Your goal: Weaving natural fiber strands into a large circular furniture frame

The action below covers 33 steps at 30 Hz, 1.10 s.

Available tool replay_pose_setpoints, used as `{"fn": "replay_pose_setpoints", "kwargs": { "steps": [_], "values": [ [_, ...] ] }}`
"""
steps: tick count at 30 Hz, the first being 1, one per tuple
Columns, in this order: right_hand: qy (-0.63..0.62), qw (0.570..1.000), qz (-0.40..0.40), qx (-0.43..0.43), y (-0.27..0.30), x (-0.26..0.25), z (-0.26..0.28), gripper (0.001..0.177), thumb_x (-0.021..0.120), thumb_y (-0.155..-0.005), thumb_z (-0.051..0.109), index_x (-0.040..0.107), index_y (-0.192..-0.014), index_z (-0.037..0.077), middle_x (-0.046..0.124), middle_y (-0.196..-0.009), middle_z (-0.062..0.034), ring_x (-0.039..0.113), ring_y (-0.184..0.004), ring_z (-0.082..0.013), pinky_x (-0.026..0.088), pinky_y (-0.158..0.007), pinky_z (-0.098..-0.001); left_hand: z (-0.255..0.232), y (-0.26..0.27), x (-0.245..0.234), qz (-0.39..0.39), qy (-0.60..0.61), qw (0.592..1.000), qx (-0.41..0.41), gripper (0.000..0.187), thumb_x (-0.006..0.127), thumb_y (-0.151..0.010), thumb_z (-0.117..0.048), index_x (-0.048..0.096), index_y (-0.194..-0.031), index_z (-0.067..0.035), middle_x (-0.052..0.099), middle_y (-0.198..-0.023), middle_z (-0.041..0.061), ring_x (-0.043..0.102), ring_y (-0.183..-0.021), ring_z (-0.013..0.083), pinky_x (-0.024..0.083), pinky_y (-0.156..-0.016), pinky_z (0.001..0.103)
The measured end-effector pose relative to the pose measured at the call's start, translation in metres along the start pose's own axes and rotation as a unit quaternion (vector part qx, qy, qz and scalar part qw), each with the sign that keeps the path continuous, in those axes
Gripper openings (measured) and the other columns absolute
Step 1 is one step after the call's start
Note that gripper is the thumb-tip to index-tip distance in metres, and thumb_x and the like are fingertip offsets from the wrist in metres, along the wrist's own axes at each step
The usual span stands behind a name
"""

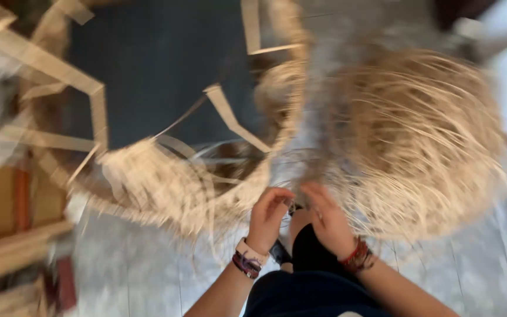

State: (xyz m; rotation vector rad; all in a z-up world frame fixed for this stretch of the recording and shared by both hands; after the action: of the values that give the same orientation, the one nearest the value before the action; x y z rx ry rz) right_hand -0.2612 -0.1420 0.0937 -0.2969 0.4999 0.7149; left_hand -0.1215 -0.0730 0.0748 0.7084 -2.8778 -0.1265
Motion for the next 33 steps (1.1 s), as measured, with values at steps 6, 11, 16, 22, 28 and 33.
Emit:
{"fn": "replay_pose_setpoints", "kwargs": {
  "steps": [6,11,16,22,28,33],
  "values": [
    [0.016,0.985,-0.126,0.12,0.089,-0.067,-0.051,0.043,0.056,-0.094,0.002,0.063,-0.136,0.005,0.063,-0.134,-0.0192,0.061,-0.123,-0.0452,0.051,-0.1,-0.0528,0.034,0.006,0.138,0.169,0.092,0.979,-0.062,0.016,0.064,-0.093,-0.006,0.074,-0.104,-0.003,0.071,-0.095,0.009,0.066,-0.091,0.0129,0.054,-0.083,0.027],
    [-0.029,0.941,-0.284,0.183,0.131,-0.13,-0.076,0.036,0.058,-0.093,-0.003,0.072,-0.125,0.006,0.073,-0.119,-0.0146,0.071,-0.112,-0.0368,0.057,-0.094,-0.0445,0.072,0.016,0.219,0.243,0.169,0.937,-0.187,0.027,0.06,-0.094,-0.011,0.069,-0.117,-0.001,0.073,-0.108,0.011,0.07,-0.099,0.0159,0.055,-0.086,0.025],
    [-0.095,0.883,-0.39,0.242,0.175,-0.184,-0.139,0.031,0.057,-0.095,-0.004,0.074,-0.121,0.003,0.077,-0.108,-0.0182,0.075,-0.101,-0.0318,0.061,-0.086,-0.041,0.111,0.008,0.297,0.263,0.186,0.912,-0.253,0.035,0.05,-0.093,-0.004,0.064,-0.125,-0.001,0.069,-0.114,0.008,0.067,-0.106,0.0159,0.052,-0.091,0.026],
    [-0.153,0.84,-0.436,0.286,0.196,-0.248,-0.273,0.028,0.059,-0.097,-0.004,0.072,-0.122,-0.001,0.075,-0.112,-0.0215,0.075,-0.099,-0.032,0.062,-0.086,-0.0399,0.179,-0.007,0.403,0.285,0.218,0.857,-0.371,0.043,0.047,-0.101,-0.012,0.055,-0.143,-0.009,0.062,-0.138,0.005,0.061,-0.127,0.0191,0.046,-0.106,0.032],
    [-0.01,0.833,-0.343,0.435,0.21,-0.267,-0.494,0.031,0.063,-0.097,0.016,0.07,-0.127,0.012,0.073,-0.12,-0.0147,0.072,-0.107,-0.0349,0.06,-0.09,-0.0461,0.25,-0.044,0.471,0.272,0.21,0.83,-0.439,0.046,0.035,-0.108,-0.014,0.045,-0.153,-0.011,0.051,-0.154,0.012,0.052,-0.14,0.0292,0.04,-0.114,0.039],
    [0.158,0.817,-0.165,0.53,0.216,-0.222,-0.683,0.054,0.066,-0.095,0.039,0.054,-0.144,0.02,0.059,-0.141,-0.012,0.064,-0.125,-0.0346,0.053,-0.106,-0.0517,0.291,-0.058,0.482,0.235,0.22,0.842,-0.433,0.045,0.04,-0.108,-0.02,0.045,-0.152,-0.012,0.053,-0.151,0.011,0.053,-0.138,0.028,0.041,-0.113,0.039]
  ]
}}
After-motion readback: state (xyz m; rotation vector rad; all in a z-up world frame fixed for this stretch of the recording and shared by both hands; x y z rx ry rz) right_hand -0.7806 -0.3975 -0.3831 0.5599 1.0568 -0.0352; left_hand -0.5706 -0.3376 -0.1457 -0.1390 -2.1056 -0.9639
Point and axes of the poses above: each hand's wrist, its own y-axis away from the middle knuckle, its own x-axis out of the palm, z = x × y, the point moved 8 cm from there along -y, towards the middle knuckle
